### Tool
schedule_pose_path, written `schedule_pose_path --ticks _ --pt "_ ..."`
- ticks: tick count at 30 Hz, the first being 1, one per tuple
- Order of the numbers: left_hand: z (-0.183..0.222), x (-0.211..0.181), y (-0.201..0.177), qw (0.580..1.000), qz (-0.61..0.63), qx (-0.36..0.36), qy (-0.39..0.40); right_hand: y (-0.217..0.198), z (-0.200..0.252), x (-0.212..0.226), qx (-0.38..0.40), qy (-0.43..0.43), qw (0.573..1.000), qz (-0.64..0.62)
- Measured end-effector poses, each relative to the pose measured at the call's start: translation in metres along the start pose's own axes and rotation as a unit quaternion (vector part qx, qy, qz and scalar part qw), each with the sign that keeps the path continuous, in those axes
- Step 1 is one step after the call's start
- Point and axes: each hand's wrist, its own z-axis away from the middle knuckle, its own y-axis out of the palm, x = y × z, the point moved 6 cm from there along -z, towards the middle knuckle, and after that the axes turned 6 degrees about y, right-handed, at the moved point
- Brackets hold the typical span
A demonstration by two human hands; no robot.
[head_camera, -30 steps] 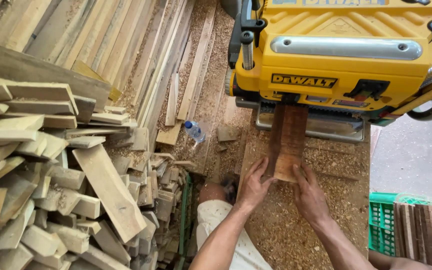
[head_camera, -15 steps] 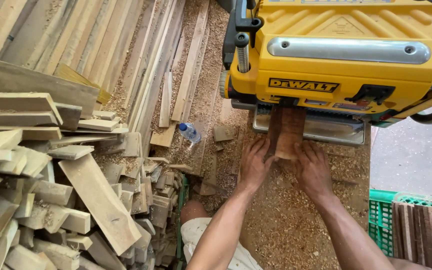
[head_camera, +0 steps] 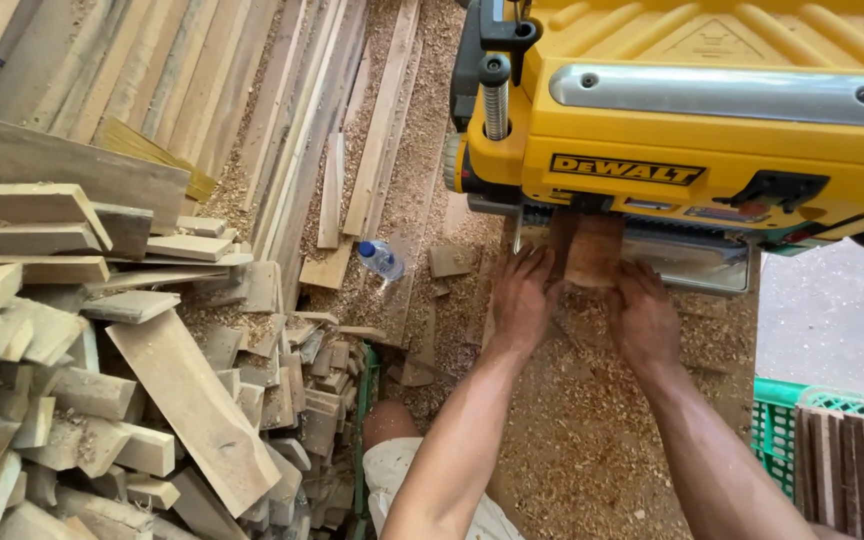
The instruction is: Feeding wooden boards into a thickness planer to smooth and level their surfaces.
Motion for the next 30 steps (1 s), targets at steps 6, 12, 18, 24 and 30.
schedule_pose_path --ticks 6,12,18,24,30 --pt "-0.004 0.007 0.021 0.998 0.021 -0.058 -0.015 -0.001 -0.015 -0.005 -0.011 0.023 1.0 -0.005" --pt "-0.013 0.001 0.009 0.995 0.053 -0.081 -0.024 0.005 -0.029 -0.014 -0.026 0.078 0.996 0.026" --pt "-0.012 -0.012 -0.005 0.998 0.041 -0.049 -0.004 0.018 -0.042 -0.023 -0.039 0.146 0.986 0.065" --pt "-0.009 -0.022 -0.012 0.999 -0.014 0.027 0.026 -0.002 -0.031 -0.013 -0.085 0.041 0.995 0.035" --pt "-0.003 -0.014 -0.003 0.999 0.001 -0.01 0.043 -0.021 -0.006 -0.002 -0.098 -0.048 0.99 0.093"
